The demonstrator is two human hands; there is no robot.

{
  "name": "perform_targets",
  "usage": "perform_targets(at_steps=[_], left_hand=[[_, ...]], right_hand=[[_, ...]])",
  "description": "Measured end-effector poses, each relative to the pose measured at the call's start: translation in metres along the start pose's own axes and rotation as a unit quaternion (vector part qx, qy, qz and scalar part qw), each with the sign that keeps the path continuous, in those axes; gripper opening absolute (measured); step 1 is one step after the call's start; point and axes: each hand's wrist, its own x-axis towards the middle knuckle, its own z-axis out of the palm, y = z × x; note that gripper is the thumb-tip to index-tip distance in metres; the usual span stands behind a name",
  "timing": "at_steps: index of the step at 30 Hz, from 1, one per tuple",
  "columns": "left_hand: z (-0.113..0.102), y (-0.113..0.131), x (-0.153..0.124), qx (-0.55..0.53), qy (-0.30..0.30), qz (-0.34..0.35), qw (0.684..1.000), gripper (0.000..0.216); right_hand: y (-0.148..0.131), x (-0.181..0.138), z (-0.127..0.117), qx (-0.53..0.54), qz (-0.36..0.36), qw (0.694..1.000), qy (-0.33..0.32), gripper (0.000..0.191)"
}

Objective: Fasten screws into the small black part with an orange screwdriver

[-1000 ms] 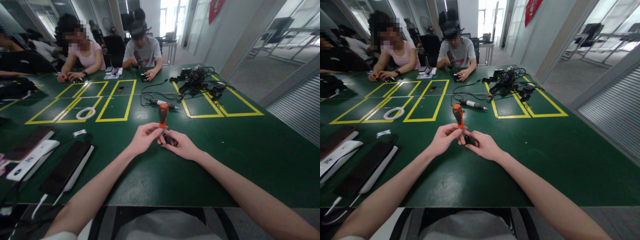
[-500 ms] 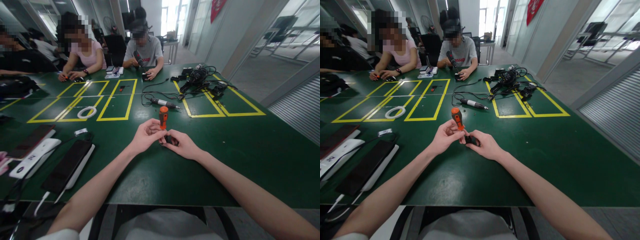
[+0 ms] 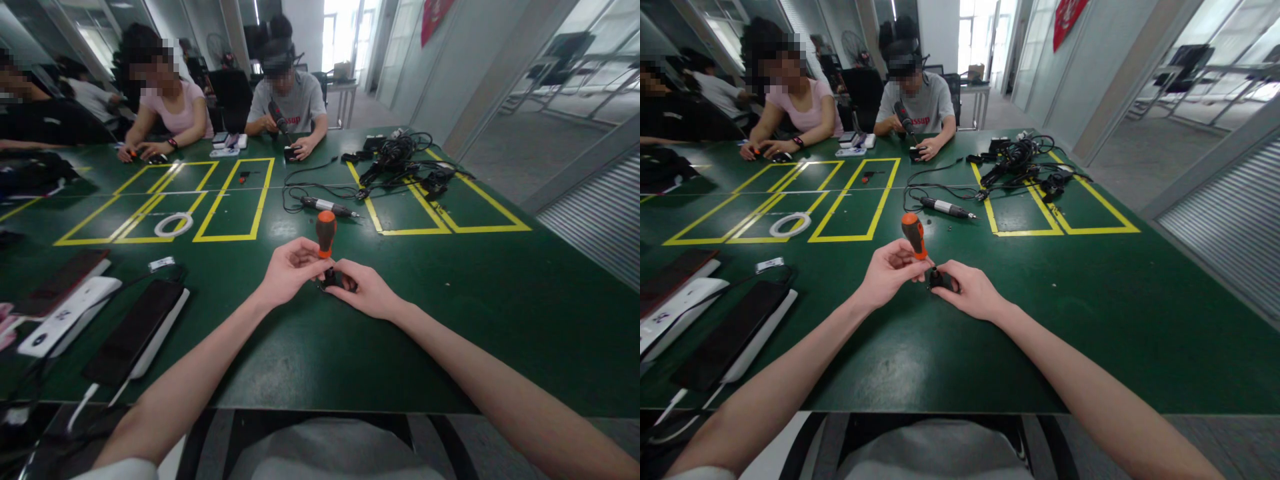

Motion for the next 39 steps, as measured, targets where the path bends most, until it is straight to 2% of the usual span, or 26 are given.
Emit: perform_targets(at_steps=[6, 17, 25, 30, 39], left_hand=[[-0.0014, 0.0009, 0.0008, 0.001, 0.014, -0.009, 1.0, 0.038], [-0.0085, 0.0053, 0.0016, 0.02, -0.022, 0.012, 0.999, 0.031], [-0.0034, -0.0002, -0.001, 0.007, -0.017, 0.006, 1.0, 0.04], [-0.0039, 0.0038, -0.0018, 0.017, -0.037, 0.019, 0.999, 0.044], [-0.002, -0.0008, -0.0001, 0.022, -0.009, 0.051, 0.998, 0.035]], right_hand=[[-0.0012, 0.0002, -0.0014, 0.0, 0.007, 1.0, -0.007, 0.019], [-0.0004, 0.0001, -0.0014, -0.012, 0.008, 1.0, -0.005, 0.02], [-0.0022, 0.0001, -0.0017, -0.01, 0.006, 1.0, -0.008, 0.017], [-0.0023, 0.0, -0.0016, -0.01, 0.007, 1.0, -0.007, 0.019], [-0.0002, 0.0002, -0.0008, -0.013, 0.0, 1.0, -0.005, 0.02]])
